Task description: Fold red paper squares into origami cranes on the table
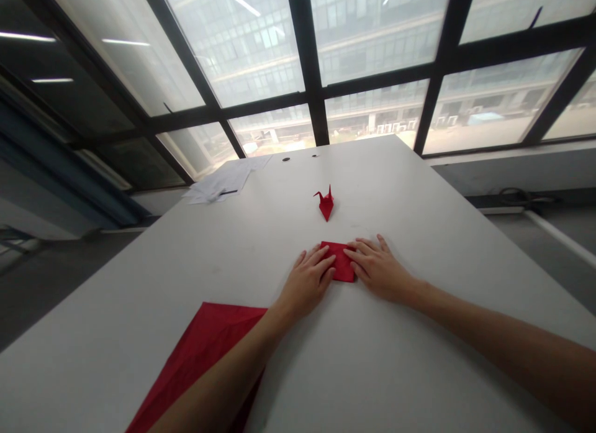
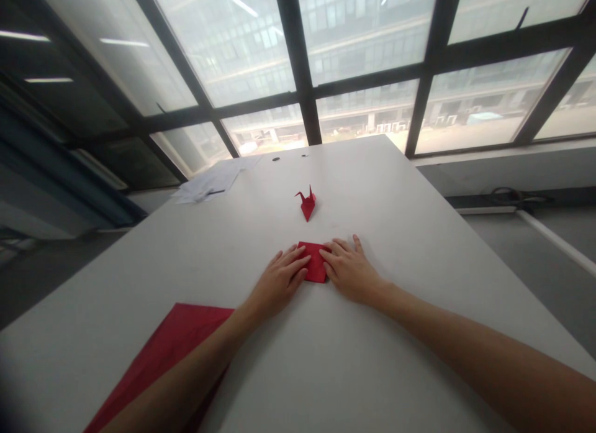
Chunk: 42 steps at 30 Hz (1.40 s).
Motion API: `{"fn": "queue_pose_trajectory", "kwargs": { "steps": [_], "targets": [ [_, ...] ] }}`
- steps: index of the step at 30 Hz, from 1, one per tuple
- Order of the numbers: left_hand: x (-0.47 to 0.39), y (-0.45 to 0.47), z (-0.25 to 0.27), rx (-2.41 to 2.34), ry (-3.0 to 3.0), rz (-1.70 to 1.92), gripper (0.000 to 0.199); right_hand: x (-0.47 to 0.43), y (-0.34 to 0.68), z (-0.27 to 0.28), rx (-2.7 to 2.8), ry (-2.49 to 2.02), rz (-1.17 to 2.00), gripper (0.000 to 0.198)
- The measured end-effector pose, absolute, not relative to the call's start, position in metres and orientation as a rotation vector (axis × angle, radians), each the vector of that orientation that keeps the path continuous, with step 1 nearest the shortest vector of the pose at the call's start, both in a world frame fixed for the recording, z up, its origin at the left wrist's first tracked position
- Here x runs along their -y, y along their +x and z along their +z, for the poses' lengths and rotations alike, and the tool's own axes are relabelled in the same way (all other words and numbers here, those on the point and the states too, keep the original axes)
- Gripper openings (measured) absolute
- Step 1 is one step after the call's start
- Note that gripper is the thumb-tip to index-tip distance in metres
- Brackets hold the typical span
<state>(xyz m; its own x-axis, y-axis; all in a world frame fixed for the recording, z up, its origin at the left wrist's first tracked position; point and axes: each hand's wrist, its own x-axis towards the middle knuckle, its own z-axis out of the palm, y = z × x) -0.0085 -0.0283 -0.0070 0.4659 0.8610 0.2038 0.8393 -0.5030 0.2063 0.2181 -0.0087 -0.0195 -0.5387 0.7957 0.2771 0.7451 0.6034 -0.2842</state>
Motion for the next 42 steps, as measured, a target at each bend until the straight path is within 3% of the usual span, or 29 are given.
{"fn": "queue_pose_trajectory", "kwargs": {
  "steps": [9, 18, 27, 38, 42],
  "targets": [
    [0.034, -0.007, 0.002, -1.149, 2.656, 0.586, 0.04, 0.011, 0.218, -0.015, 2.362, -1.242, 0.207, 0.035],
    [0.033, -0.012, 0.004, -1.158, 2.584, 0.6, 0.033, 0.003, 0.221, -0.02, 2.272, -1.193, 0.266, 0.046],
    [0.032, -0.015, 0.005, -1.127, 2.493, 0.668, 0.017, 0.0, 0.222, -0.022, 2.169, -1.063, 0.399, 0.04],
    [0.031, -0.015, 0.003, -1.134, 2.506, 0.682, 0.012, -0.002, 0.222, -0.024, 2.191, -1.123, 0.388, 0.042],
    [0.035, -0.01, 0.002, -1.147, 2.604, 0.708, 0.021, -0.005, 0.222, -0.028, 2.166, -1.1, 0.413, 0.042]
  ]
}}
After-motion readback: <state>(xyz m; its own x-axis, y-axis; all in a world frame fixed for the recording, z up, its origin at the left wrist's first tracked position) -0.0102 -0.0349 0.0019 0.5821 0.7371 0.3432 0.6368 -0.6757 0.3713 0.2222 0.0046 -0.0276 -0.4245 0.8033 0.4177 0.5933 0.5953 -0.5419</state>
